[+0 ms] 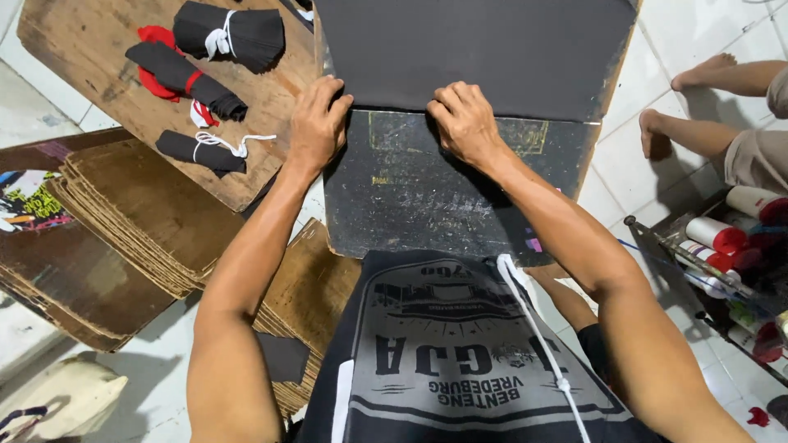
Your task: Placing and smoothing pre-cut fabric pieces onto printing boards in preparation for screen printing.
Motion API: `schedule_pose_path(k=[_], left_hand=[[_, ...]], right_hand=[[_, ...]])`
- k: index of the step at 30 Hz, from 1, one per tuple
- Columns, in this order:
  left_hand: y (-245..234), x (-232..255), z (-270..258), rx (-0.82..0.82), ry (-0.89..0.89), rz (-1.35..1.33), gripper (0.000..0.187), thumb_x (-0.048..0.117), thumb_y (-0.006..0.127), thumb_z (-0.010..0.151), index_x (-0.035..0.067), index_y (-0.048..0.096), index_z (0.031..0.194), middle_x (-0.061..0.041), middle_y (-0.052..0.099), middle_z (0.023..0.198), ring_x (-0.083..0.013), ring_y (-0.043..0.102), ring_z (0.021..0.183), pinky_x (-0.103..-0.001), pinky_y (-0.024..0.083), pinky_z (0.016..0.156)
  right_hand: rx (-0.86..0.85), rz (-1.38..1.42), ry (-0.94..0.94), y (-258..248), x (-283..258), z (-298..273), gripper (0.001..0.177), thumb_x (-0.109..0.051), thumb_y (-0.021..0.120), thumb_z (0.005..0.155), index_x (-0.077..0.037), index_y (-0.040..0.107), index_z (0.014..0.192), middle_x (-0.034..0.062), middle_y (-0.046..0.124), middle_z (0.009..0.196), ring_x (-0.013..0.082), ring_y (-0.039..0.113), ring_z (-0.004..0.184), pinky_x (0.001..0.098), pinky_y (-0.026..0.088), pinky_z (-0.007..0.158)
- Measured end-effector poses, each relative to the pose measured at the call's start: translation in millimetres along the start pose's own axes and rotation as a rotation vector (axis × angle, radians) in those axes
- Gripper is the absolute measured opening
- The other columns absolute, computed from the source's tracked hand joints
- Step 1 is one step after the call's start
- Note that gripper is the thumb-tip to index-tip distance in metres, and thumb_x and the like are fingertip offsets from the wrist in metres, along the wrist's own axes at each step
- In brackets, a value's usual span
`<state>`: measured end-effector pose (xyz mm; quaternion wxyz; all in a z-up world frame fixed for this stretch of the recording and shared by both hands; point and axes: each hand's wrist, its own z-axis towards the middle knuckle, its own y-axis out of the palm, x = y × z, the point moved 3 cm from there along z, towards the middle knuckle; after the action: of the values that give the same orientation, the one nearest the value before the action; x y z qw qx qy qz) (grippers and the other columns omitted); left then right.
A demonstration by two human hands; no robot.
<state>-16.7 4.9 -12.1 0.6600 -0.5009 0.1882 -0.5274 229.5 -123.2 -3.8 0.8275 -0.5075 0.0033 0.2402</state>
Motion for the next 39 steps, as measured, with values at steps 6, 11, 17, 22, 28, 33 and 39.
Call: schedule_pose_path(k=[6,11,17,22,28,33,39], left_hand=[[0,-1,-3,0.0,0.023,0.021,0.015,-0.004,0.07,0.095,-0.001,0.069,0.11,-0.022,0.066,0.119,-0.0388,0.063,0.117,-0.05,0.058,0.088],[-3,0,-2,-0.044,0.013,0.012,0.022,-0.003,0.07,0.088,0.001,0.069,0.109,-0.022,0.063,0.123,-0.0388,0.058,0.123,-0.051,0.055,0.089],[20,42,30,0.18,-0.262,-0.021,0.026,0.019,0.063,0.101,-0.002,0.069,0.115,-0.02,0.064,0.132,-0.0327,0.054,0.131,-0.053,0.038,0.117],[95,96,61,-0.281,-0.409,-0.15,0.069,0.048,0.05,0.113,0.009,0.025,0.165,-0.01,0.018,0.173,-0.029,0.013,0.163,-0.056,0.01,0.134],[55,74,82,-0.483,-0.519,-0.114,0.083,0.061,0.041,0.11,0.006,0.014,0.166,-0.014,0.001,0.172,-0.0311,-0.002,0.161,-0.06,-0.003,0.129],[51,47,79,-0.243,-0.527,-0.034,0.076,0.055,0.043,0.119,0.005,0.012,0.169,-0.014,0.003,0.175,-0.0347,0.0,0.165,-0.061,0.003,0.135],[88,116,105,-0.571,-0.351,0.147,0.091,0.065,0.062,0.113,0.003,0.022,0.166,-0.017,0.006,0.17,-0.0355,0.003,0.158,-0.063,0.008,0.128]], right_hand=[[-0.051,-0.035,-0.015,4,2,-4,0.014,0.006,0.067,0.094,-0.002,0.06,0.103,0.014,0.059,0.103,0.0266,0.053,0.089,0.0377,0.041,0.069],[-0.068,-0.038,0.001,11,5,-9,0.02,0.005,0.067,0.09,-0.007,0.058,0.103,0.012,0.058,0.103,0.0259,0.053,0.092,0.037,0.042,0.068],[0.031,0.065,0.099,-15,0,2,0.019,-0.014,0.065,0.105,0.002,0.066,0.114,0.0192,0.065,0.118,0.0335,0.063,0.106,0.0419,0.049,0.078],[-0.353,0.012,0.363,8,19,-12,0.057,-0.033,0.045,0.115,-0.006,0.033,0.163,0.0177,0.022,0.169,0.0368,0.02,0.157,0.0581,0.019,0.127],[-0.479,-0.019,0.728,-53,126,-97,0.073,-0.049,0.051,0.114,-0.019,0.018,0.171,0.0137,0.0,0.173,0.0357,-0.006,0.158,0.0725,-0.002,0.121],[-0.456,-0.278,0.925,-88,145,-127,0.074,-0.055,0.026,0.123,-0.003,0.011,0.172,0.0229,-0.004,0.17,0.0434,-0.005,0.158,0.0724,0.003,0.127],[-0.549,-0.038,0.54,-40,67,-49,0.087,-0.065,0.022,0.111,-0.001,0.021,0.17,0.0226,0.002,0.17,0.0417,0.0,0.157,0.069,0.001,0.124]])
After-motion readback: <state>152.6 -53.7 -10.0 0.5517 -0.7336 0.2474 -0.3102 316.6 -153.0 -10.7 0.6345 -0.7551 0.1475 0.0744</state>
